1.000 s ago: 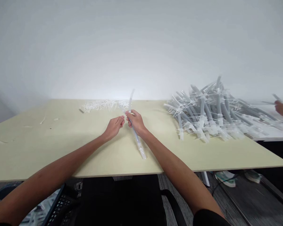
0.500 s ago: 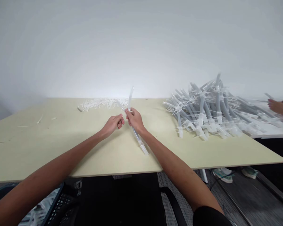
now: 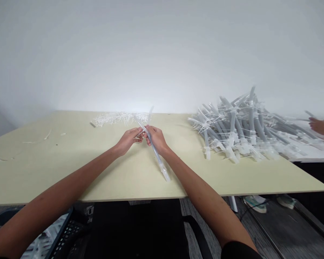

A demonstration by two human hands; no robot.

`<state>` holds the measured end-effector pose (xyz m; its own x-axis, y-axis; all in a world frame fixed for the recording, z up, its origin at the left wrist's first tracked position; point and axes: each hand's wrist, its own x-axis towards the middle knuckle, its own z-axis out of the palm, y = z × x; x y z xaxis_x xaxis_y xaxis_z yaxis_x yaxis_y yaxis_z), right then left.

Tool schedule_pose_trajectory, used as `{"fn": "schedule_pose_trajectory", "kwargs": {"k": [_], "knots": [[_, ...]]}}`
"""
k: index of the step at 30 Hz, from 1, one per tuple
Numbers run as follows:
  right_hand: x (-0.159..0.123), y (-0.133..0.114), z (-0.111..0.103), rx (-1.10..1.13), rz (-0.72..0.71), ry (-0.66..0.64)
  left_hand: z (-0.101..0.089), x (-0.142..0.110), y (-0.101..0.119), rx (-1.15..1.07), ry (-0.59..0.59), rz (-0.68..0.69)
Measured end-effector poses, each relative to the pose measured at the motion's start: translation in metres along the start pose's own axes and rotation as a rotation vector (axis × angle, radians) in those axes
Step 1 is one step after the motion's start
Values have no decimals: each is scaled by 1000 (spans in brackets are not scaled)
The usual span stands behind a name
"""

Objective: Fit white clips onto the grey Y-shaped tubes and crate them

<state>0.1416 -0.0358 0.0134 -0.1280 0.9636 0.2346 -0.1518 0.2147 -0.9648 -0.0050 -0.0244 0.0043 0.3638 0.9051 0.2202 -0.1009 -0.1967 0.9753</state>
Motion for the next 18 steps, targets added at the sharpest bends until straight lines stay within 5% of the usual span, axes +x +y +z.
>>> {"fn": "schedule_pose_trajectory", "kwargs": {"k": [11,15,18], "knots": [[2,0,-6,202,132,-24,-9,9,-10,81,51,28],[4,2,-12,297,230,-37,-36,19,-28,742,170,168],[4,1,-13,352,273,-49,-56,28,-43,1167,88,174]]}}
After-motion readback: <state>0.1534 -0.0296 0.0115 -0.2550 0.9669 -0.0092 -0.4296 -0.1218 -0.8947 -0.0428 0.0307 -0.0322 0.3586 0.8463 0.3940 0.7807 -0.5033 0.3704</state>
